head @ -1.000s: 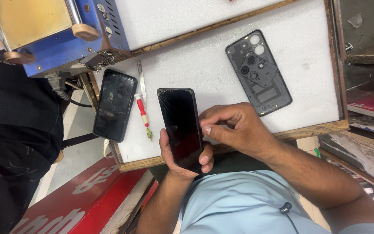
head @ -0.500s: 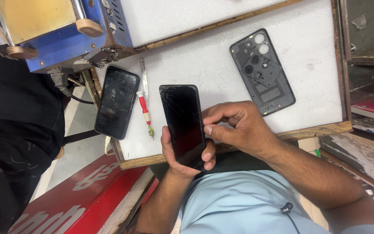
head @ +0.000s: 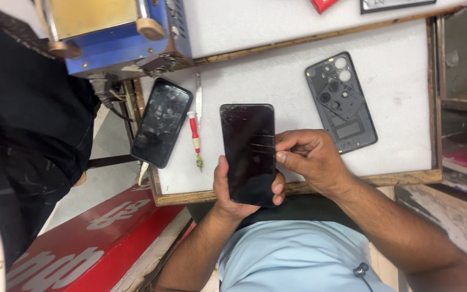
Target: The person removes the back cover of a smartphone, disconnects the old battery, and installs a new battery. They then reconnect the battery connector and place the back cover aside.
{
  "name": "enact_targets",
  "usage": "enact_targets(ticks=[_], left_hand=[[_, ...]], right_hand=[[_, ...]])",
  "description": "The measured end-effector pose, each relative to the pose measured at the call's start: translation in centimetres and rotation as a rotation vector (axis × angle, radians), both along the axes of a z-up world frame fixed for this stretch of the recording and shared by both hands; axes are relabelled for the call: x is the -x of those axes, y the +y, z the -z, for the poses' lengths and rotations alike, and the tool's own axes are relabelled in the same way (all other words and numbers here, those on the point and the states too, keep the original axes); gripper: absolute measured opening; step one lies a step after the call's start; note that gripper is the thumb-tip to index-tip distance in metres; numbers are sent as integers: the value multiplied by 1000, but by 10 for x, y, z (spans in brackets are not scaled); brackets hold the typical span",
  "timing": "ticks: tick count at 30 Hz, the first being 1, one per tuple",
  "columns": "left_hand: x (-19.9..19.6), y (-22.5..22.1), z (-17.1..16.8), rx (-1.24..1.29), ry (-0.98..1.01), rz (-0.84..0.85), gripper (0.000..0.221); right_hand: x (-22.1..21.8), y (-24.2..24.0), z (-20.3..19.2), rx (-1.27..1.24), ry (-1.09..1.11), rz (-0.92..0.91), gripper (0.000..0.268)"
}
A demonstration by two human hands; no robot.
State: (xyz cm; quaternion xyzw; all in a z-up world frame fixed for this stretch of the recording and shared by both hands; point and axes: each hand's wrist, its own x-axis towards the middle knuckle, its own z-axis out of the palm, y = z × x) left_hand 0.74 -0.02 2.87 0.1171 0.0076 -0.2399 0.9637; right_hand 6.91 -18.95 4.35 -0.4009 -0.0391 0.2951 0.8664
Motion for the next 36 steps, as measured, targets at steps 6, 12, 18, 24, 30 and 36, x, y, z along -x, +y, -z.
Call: enact_targets(ticks=[6,12,18,24,30,36], left_hand=[[1,3,-1,-97,-48,14,85],[0,7,-1,-135,-77,0,85],[-4,7,-2,-162,-100,-11,84],[-5,7,0,-140,-65,14,85],[-6,5,-3,-149,-68,-10,84],[0,7,1,-144,-45,-15,84]], right_hand=[[3,-2,13,-109,113,-30,10],[2,1,14,-83,84,-49,13],[2,2,14,-69,105,-24,12],[3,0,18,-76,113,-17,13],[1,1,15,-65,134,-15,11],[3,1,17,-23,89,-36,12]])
